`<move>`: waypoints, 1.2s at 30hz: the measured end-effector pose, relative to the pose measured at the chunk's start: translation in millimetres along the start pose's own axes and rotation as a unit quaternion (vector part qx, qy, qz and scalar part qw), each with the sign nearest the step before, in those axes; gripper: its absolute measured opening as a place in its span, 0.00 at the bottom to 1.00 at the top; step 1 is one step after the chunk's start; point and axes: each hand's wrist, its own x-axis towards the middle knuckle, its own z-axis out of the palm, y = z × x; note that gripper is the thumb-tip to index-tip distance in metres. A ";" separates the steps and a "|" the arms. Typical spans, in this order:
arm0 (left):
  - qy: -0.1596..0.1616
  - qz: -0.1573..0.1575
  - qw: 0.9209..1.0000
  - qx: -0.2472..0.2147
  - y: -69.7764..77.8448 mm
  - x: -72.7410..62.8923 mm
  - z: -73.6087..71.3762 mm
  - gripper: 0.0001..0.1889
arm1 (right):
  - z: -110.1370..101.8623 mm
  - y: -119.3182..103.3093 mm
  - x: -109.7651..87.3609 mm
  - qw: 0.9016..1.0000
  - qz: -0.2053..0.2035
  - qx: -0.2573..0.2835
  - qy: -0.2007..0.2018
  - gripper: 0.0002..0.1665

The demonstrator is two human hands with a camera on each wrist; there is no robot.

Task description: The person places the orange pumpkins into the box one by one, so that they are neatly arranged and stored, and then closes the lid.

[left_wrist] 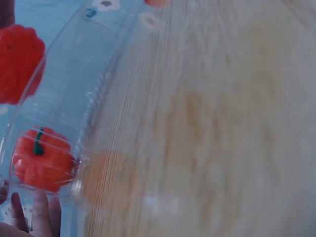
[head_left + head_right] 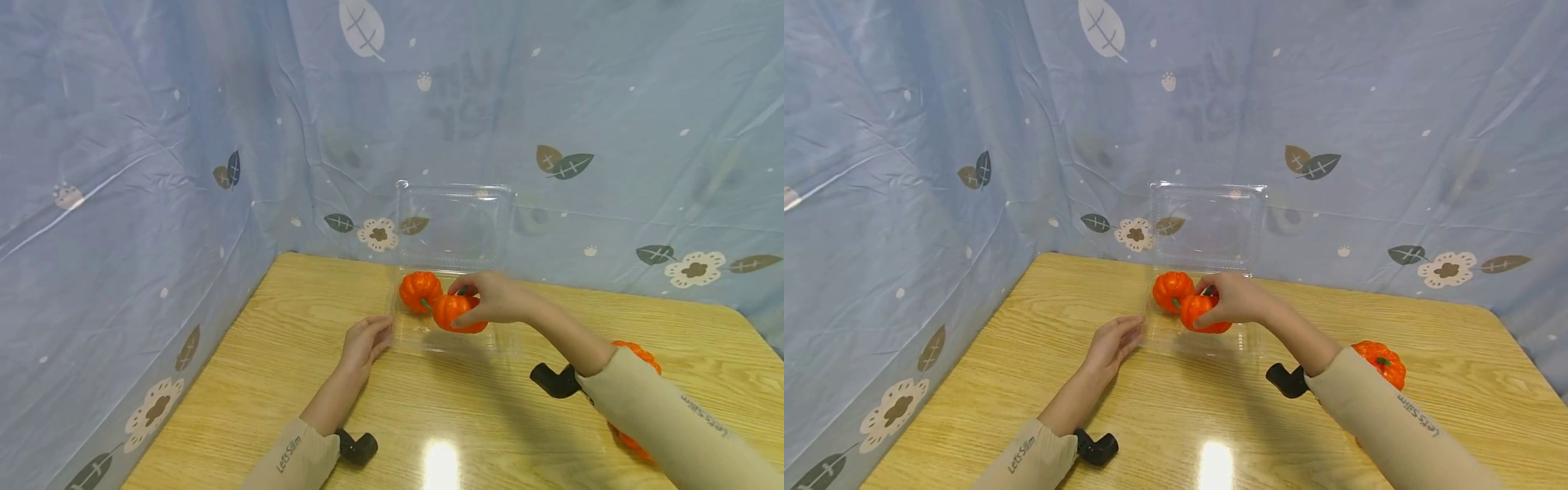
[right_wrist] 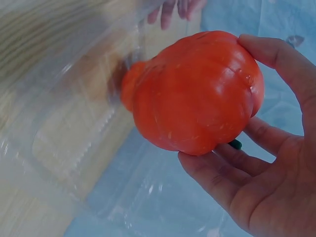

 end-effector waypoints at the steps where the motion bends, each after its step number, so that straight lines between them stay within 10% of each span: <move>1: 0.000 0.000 1.000 -0.001 -0.1 0.0 -0.2 0.09 | 1.8 -0.8 2.6 1.000 -0.001 0.003 -0.002 0.29; 36: 0.005 -0.004 1.000 -0.012 1.1 2.0 2.6 0.08 | 45.3 4.2 44.3 0.999 -0.017 0.040 -0.012 0.29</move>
